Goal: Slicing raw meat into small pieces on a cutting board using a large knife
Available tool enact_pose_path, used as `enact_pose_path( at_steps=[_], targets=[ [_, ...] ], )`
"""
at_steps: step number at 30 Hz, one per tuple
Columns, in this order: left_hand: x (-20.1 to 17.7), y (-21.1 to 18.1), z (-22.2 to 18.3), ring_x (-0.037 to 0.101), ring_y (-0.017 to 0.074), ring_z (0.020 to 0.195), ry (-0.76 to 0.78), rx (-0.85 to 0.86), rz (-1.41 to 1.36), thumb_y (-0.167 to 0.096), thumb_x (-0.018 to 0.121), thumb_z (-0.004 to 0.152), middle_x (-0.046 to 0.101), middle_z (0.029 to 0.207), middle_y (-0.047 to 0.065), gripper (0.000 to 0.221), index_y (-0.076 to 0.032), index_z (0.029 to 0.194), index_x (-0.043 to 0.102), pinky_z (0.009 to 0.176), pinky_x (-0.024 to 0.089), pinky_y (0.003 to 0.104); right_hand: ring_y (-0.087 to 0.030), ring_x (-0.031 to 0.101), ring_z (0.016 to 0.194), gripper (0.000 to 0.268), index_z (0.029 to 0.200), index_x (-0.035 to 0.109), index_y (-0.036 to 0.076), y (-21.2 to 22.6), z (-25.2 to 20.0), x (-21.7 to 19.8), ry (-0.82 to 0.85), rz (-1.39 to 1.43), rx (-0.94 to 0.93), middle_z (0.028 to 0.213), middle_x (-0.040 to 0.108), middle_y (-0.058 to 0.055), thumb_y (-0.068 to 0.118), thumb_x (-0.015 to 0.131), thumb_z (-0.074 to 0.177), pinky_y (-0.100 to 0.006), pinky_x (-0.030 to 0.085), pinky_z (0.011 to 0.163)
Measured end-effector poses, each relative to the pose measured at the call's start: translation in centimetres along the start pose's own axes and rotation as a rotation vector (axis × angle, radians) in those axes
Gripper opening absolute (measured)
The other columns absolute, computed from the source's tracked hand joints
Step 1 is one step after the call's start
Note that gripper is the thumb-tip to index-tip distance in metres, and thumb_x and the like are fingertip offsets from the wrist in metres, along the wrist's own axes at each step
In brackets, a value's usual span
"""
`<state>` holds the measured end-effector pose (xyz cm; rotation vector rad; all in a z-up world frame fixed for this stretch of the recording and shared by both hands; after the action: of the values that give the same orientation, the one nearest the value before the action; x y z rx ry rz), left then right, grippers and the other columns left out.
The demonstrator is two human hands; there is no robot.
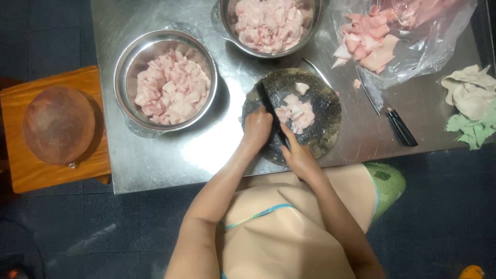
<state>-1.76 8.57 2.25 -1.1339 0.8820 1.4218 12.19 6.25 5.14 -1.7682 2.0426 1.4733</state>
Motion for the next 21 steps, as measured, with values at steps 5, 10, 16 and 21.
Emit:
enact_pose_path(
  at_steps=[5, 10, 16, 21],
  targets=[
    [-1.4, 0.6, -0.5, 0.071, 0.0224, 0.057, -0.036, -0.045, -0.059, -0.003, 0.066, 0.083, 0.071, 0.078, 0.007, 0.015, -0.007, 0.074, 0.077, 0.049, 0.055, 0.034, -0.047, 0.071, 0.099, 0.064, 0.159, 0.023, 0.041, 4.8, -0.7, -1.9, -0.038, -0.063, -0.023, 0.104, 0.071, -0.033, 0.025, 0.049, 0.103, -0.054, 0.056, 0.084],
    [1.8, 2.8, -1.1, 0.074, 0.0348, 0.069, 0.057, -0.206, -0.338, -0.009, 0.07, 0.086, 0.068, 0.08, 0.011, 0.006, -0.006, 0.089, 0.074, 0.059, 0.059, 0.044, -0.047, 0.067, 0.109, 0.067, 0.159, 0.021, 0.049, 1.4, -2.2, -1.5, -0.008, -0.004, 0.015, 0.116, 0.068, -0.033, 0.027, 0.049, 0.102, -0.054, 0.053, 0.094],
    [4.2, -0.6, 0.1, 0.074, 0.0427, 0.089, 0.15, -0.27, -0.634, -0.019, 0.069, 0.091, 0.072, 0.088, 0.018, 0.016, -0.007, 0.101, 0.074, 0.076, 0.06, 0.052, -0.05, 0.062, 0.116, 0.064, 0.157, 0.039, 0.036, -3.8, -6.9, -3.0, -0.174, 0.271, -0.059, 0.13, 0.063, -0.031, 0.019, 0.055, 0.098, -0.057, 0.049, 0.099],
    [2.0, -6.2, 2.7, 0.073, 0.043, 0.099, 0.244, -0.06, -0.645, -0.019, 0.065, 0.091, 0.073, 0.1, 0.019, 0.044, -0.011, 0.134, 0.058, 0.086, 0.058, 0.057, -0.031, 0.066, 0.056, 0.065, 0.159, 0.042, 0.023, -8.3, -9.0, -5.2, -0.491, 0.376, -0.144, 0.063, 0.067, -0.023, 0.01, 0.058, 0.097, -0.042, 0.052, 0.057]
  ],
)
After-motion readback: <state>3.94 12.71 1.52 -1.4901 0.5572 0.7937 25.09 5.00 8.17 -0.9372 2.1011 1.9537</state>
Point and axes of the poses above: each hand's wrist, its own z-axis towards the middle knuckle, its own x-axis out of the palm, y = z × x, the point moved 9 cm from there along z, towards the middle knuckle
